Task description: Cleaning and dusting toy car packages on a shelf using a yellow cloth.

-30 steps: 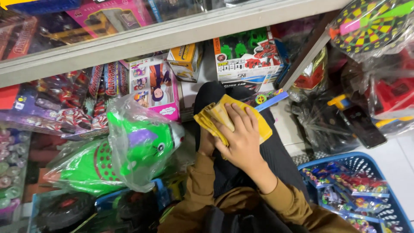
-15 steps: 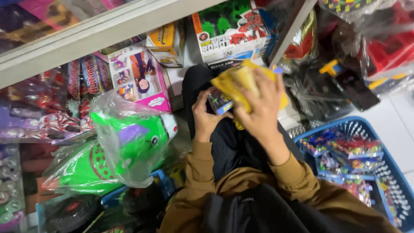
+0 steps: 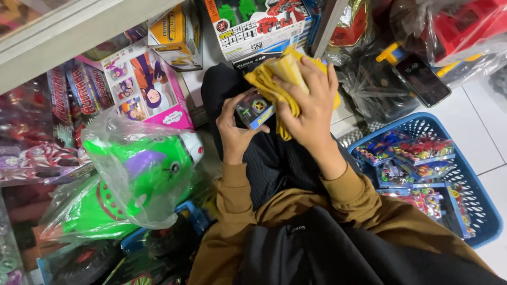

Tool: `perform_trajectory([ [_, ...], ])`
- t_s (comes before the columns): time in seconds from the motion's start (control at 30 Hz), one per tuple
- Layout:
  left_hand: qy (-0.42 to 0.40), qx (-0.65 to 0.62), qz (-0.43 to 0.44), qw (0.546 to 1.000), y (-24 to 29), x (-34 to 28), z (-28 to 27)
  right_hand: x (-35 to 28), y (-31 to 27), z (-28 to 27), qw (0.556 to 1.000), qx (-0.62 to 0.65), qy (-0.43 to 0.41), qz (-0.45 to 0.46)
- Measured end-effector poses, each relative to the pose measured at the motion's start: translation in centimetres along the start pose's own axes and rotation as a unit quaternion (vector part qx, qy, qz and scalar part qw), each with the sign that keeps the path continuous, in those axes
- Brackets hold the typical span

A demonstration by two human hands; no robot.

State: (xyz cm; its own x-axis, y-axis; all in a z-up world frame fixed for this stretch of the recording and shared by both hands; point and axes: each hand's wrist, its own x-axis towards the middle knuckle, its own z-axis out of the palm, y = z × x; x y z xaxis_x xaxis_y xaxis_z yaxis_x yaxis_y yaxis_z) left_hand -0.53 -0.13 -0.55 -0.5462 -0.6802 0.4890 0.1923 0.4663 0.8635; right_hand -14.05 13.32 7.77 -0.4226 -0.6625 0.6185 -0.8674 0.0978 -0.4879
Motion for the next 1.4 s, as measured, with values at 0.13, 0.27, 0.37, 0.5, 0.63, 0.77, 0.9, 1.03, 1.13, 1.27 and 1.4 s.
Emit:
perform_trajectory([
  [0.13,0.007,0.003,-0.001,1.0,-0.7,-0.2,0.3,-0.1,-1.4,0.3,1.0,-0.015,0.011,0.003],
  [0.27,0.022,0.049,-0.042,0.998,-5.2,-2.2,-0.4,-0.6,-4.0,1.1,0.999,-0.005,-0.011,-0.051],
  [0.37,0.04,0.055,-0.066,0.996,-6.0,-2.7,-0.1,-0.4,-3.6,1.3,0.996,0.005,-0.026,-0.083],
  [0.5,0.041,-0.003,-0.042,0.998,-0.5,-0.9,-0.1,-0.3,-0.2,0.5,0.998,-0.008,-0.011,-0.065],
  [0.63,0.004,0.01,0.01,1.0,2.2,0.5,0.2,-0.4,2.5,0.1,0.999,-0.028,0.033,0.031],
  [0.77,0.003,0.002,0.001,1.0,1.8,0.4,0.1,-0.8,1.5,0.8,0.998,-0.037,0.043,0.014],
  [0.9,0.033,-0.008,-0.032,0.999,-4.4,-2.4,0.1,-1.5,-2.4,1.9,0.998,-0.026,0.021,-0.051],
  [1.03,0.017,0.058,-0.064,0.996,-4.1,-1.8,-0.2,-1.6,-1.7,2.1,0.996,0.001,0.006,-0.095],
  [1.13,0.001,0.032,-0.038,0.999,-0.4,-0.3,-0.3,-1.4,0.8,1.6,0.998,0.003,0.026,-0.065],
  [1.27,-0.02,0.01,0.021,1.0,2.5,1.0,0.1,-1.1,3.5,0.3,0.997,0.001,0.064,0.03],
  [1.4,-0.021,0.045,0.028,0.998,1.5,0.5,0.0,-1.5,2.4,0.8,0.996,-0.007,0.08,0.045],
])
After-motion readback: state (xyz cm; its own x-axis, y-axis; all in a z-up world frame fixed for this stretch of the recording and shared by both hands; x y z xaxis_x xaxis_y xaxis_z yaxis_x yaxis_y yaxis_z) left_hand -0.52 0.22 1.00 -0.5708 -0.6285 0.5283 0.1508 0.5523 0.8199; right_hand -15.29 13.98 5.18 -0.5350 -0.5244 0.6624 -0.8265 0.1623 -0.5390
